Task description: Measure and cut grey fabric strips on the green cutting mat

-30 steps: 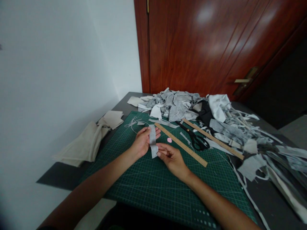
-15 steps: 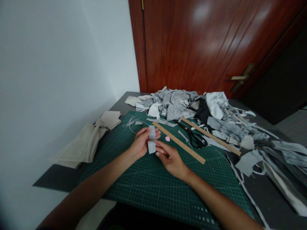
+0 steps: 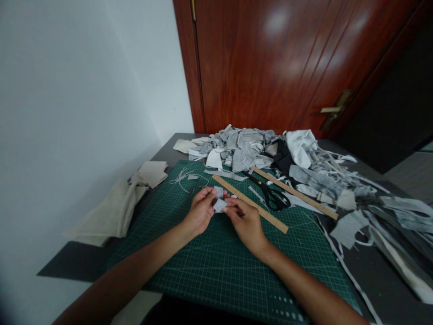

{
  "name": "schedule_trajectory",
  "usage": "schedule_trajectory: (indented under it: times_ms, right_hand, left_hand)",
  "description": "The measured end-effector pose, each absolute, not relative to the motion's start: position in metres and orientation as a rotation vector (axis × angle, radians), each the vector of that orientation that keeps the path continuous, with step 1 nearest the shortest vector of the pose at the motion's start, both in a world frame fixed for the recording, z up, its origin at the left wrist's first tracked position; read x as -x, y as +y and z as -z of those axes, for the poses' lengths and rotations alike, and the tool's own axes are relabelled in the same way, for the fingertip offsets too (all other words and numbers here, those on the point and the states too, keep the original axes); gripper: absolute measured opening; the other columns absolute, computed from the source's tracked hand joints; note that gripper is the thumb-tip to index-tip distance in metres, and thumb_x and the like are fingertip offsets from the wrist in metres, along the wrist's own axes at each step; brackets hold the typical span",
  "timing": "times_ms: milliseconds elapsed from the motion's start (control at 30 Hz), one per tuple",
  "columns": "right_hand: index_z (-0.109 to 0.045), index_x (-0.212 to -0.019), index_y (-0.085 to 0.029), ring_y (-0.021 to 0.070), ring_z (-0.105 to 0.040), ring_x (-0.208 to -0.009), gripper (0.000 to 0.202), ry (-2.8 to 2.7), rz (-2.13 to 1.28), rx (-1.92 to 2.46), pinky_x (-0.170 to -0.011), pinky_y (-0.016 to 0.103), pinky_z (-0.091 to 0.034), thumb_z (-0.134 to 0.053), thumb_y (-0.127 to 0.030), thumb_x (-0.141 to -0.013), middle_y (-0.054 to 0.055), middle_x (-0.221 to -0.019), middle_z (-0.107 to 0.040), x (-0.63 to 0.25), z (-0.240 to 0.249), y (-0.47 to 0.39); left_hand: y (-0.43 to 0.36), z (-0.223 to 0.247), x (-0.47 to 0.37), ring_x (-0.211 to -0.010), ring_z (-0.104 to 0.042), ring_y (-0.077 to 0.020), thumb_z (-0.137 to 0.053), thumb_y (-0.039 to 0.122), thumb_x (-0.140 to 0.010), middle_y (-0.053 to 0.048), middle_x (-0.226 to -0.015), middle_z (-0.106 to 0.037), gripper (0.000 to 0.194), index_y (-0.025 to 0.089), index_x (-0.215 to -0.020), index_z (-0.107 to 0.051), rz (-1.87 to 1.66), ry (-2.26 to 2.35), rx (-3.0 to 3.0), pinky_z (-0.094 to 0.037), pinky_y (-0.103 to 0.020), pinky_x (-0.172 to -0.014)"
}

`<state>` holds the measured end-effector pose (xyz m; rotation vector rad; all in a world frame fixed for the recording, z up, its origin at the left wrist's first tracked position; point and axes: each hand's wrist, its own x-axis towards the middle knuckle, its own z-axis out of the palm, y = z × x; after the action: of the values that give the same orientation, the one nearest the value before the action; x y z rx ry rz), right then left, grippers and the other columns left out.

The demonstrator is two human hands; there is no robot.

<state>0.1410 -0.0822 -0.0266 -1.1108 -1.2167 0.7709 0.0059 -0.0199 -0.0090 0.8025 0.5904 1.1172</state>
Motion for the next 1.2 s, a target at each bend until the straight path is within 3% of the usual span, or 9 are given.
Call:
schedule_trajectory:
  times_ms: [133,267,500,767,1200]
  right_hand:
    - [-0.071,-0.072,-0.022,0.0174,-0.060,-0.059,0.032,-1.234,-0.764,1.152,-0.061,0.029,-0.051,-0.070,-0.046,-0.092,-0.001,-0.062,-0.066,-0.146,0.020,-0.080]
    - [-0.071,-0.076,-0.021,0.0148,-0.048,-0.058,0.029,-1.185,-0.738,1.141,-0.056,0.027,-0.040,-0.074,-0.048,-0.088,-0.004,-0.063,-0.055,-0.148,0.020,-0.077]
    - [-0.074,-0.077,-0.021,0.0133,-0.038,-0.055,0.027,-1.156,-0.741,1.157,-0.053,0.027,-0.033,-0.075,-0.047,-0.085,-0.006,-0.058,-0.044,-0.146,0.022,-0.077]
    - [-0.071,-0.072,-0.019,0.0141,-0.041,-0.055,0.038,-1.142,-0.885,1.278,-0.052,0.028,-0.032,-0.074,-0.055,-0.082,-0.002,-0.060,-0.054,-0.144,0.027,-0.075]
    - [-0.069,-0.072,-0.020,0.0162,-0.049,-0.057,0.039,-1.120,-0.900,1.281,-0.053,0.029,-0.037,-0.072,-0.057,-0.084,0.000,-0.065,-0.061,-0.143,0.030,-0.077]
  left_hand:
    - [-0.026,0.012,-0.009,-0.071,-0.069,-0.0175,-0.088,0.047,-0.073,-0.006,-0.084,-0.074,0.040,0.016,-0.088,-0.067,-1.095,0.605,-0.814,-0.055,-0.026,-0.063]
    - [-0.034,0.016,-0.012,-0.064,-0.063,-0.0127,-0.090,0.046,-0.072,-0.002,-0.076,-0.069,0.040,0.016,-0.087,-0.068,-1.093,0.644,-0.805,-0.049,-0.022,-0.059]
    - [-0.042,0.020,-0.016,-0.068,-0.062,-0.0120,-0.095,0.045,-0.065,-0.002,-0.077,-0.069,0.044,0.014,-0.084,-0.070,-1.106,0.650,-0.666,-0.049,-0.023,-0.064]
    - [-0.044,0.017,-0.018,-0.090,-0.072,-0.0229,-0.094,0.042,-0.067,-0.008,-0.087,-0.075,0.043,0.014,-0.090,-0.071,-1.116,0.592,-0.671,-0.055,-0.033,-0.083]
    - [-0.047,0.017,-0.018,-0.100,-0.074,-0.0255,-0.092,0.040,-0.070,-0.010,-0.092,-0.078,0.036,0.015,-0.086,-0.071,-1.110,0.562,-0.623,-0.054,-0.037,-0.096]
